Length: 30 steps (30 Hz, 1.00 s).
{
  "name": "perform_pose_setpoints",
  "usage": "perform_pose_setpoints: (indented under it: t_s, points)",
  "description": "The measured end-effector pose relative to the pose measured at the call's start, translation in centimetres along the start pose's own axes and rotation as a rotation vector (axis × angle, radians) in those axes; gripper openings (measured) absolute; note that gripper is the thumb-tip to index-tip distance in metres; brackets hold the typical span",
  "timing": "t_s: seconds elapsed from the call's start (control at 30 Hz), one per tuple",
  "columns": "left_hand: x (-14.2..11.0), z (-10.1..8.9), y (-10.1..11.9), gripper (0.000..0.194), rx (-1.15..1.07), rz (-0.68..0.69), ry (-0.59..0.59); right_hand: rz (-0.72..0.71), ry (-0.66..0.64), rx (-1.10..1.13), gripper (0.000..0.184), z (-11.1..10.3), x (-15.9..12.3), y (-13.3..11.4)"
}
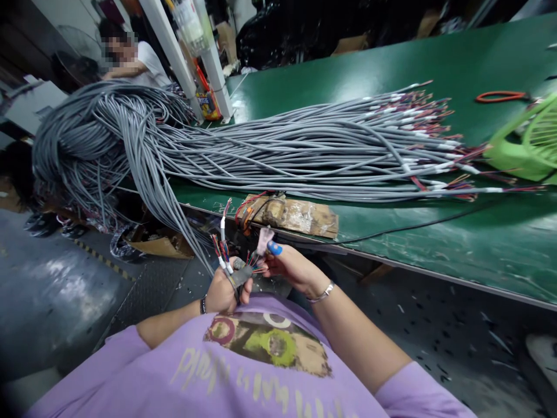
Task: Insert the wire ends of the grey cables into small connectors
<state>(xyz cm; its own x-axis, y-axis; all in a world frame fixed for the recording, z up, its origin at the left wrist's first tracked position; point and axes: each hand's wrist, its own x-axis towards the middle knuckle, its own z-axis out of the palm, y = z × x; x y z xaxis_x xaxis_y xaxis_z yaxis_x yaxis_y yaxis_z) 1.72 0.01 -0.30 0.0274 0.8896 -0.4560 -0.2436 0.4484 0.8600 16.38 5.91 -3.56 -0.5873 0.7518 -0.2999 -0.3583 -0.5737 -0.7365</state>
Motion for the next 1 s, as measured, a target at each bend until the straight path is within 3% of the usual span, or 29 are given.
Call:
perform_pose_setpoints:
  t_s: [0.27,0.5,0.63,0.73,0.9,1.0]
  points:
    - [0.0,-1.0,-0.7,0.048,0.216,-0.027,-0.13,-0.028,-0.108,-0.476,0.043,1.0,-1.1,-2.6]
    - [0.4,-0.9,-0.2,0.047,0.396,-0.138,-0.288,-0.118,-0.105,-0.663,0.04,1.6,-1.0,-1.1]
    - [0.6,-1.2,-0.8,0.049,0.314,-0.111,-0.215,-0.176,-0.027,-0.65,0.041,0.3,-1.3,-0.5]
    - [0.7,-1.1,-1.2,0.049,0.205,-0.083,-0.114,-0.202,0.1,-0.542,0.045,-0.4,-2.1,-0.3]
    - [0.6,-0.6,-1.0,0.049,0.101,-0.032,-0.065,-0.226,0.226,-0.364,0.042,1.5,-3.1,1.1]
    - [0.5,-0.7,-0.8,0.047,0.129,-0.024,-0.107,-0.275,0.235,-0.314,0.039,2.8,-2.9,1.6]
